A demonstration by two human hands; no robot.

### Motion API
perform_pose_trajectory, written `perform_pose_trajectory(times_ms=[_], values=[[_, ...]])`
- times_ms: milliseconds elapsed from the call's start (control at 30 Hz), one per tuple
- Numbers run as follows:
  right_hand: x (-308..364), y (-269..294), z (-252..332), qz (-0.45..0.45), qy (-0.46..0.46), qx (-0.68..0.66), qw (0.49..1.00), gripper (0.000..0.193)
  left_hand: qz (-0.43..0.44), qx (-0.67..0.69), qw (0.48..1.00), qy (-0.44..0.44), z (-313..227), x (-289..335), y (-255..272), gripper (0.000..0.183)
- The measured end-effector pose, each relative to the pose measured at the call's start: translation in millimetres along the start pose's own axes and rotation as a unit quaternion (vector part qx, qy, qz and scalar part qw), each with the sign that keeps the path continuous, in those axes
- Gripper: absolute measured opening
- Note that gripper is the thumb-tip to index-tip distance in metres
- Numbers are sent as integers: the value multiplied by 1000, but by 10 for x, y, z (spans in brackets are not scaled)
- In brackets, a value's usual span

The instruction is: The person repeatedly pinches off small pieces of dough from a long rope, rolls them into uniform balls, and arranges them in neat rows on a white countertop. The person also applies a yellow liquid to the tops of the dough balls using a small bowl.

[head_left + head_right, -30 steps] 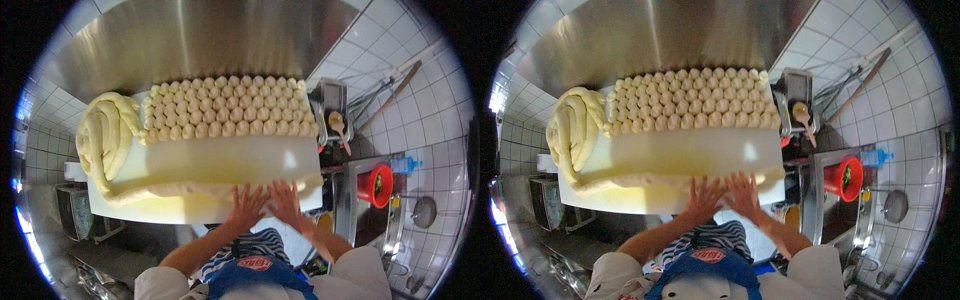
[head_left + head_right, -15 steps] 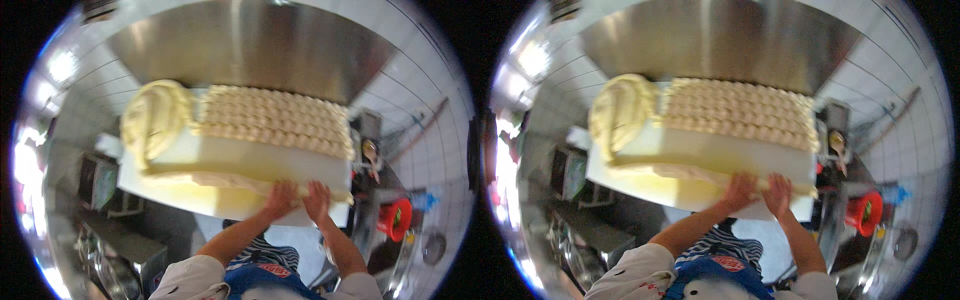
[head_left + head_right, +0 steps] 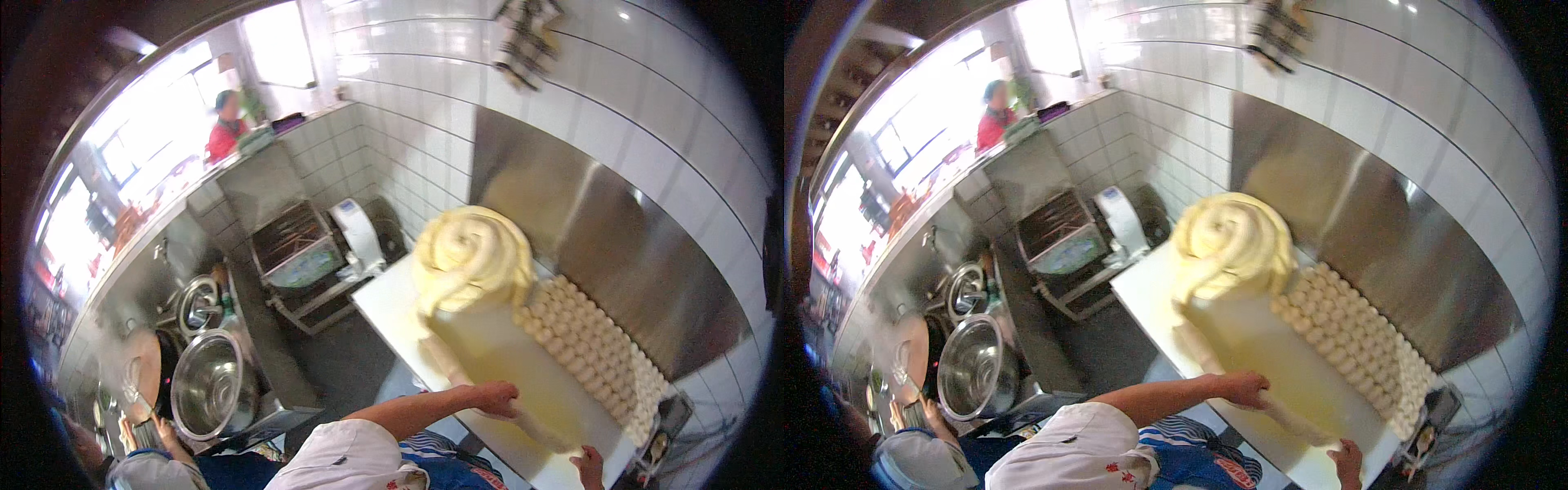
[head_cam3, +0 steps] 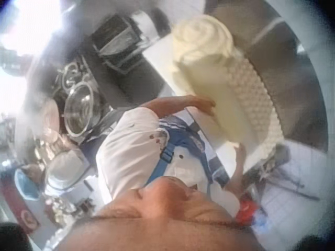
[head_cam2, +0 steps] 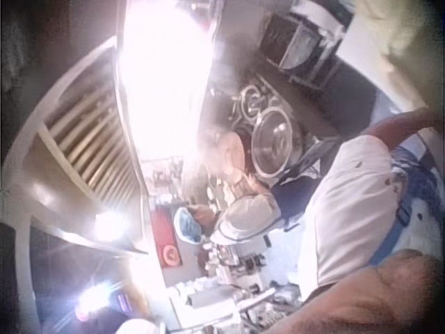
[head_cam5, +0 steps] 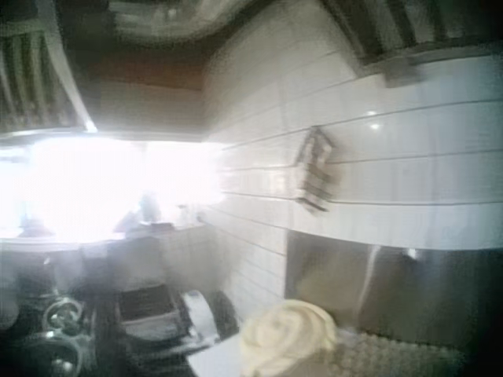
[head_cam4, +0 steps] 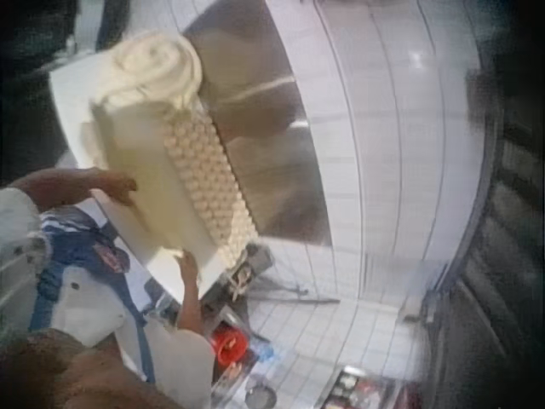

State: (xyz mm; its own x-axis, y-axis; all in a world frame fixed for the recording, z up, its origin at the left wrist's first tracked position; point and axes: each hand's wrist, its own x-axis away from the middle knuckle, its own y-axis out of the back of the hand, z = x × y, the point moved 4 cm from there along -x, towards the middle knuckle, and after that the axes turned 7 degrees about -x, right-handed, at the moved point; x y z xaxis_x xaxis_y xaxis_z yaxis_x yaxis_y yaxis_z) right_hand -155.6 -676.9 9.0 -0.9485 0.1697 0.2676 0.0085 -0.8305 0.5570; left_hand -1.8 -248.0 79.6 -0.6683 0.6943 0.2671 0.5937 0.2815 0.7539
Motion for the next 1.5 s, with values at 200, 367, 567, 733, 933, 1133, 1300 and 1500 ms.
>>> perform_pose_trajectory(times_ms=[200,367,567,733,933,1133,1300,1500], values=[[-497,-1740,1696,58,59,-83,993,48,-117,112,984,78,1592,1186,2108,65],[-848,-3254,2777,12,267,63,961,54,-308,21,925,222,2768,1542,2654,37],[-359,-2780,2264,-265,77,-23,961,40,-191,-42,976,-100,1720,616,837,59],[-122,-2598,1941,-239,-84,-93,963,39,-72,-227,951,-196,1105,-56,25,68],[-630,-2891,2137,-260,-17,-284,923,38,26,-43,994,-97,1170,-353,264,58],[-1147,-2683,2381,-201,-132,-228,943,28,-193,-104,956,-193,807,-292,478,81],[-929,-2624,3065,-325,-27,-127,937,27,-99,9,989,-106,784,-363,376,67],[-709,-2890,3409,-353,-28,41,934,26,-104,-19,989,-101,793,-168,484,37]])
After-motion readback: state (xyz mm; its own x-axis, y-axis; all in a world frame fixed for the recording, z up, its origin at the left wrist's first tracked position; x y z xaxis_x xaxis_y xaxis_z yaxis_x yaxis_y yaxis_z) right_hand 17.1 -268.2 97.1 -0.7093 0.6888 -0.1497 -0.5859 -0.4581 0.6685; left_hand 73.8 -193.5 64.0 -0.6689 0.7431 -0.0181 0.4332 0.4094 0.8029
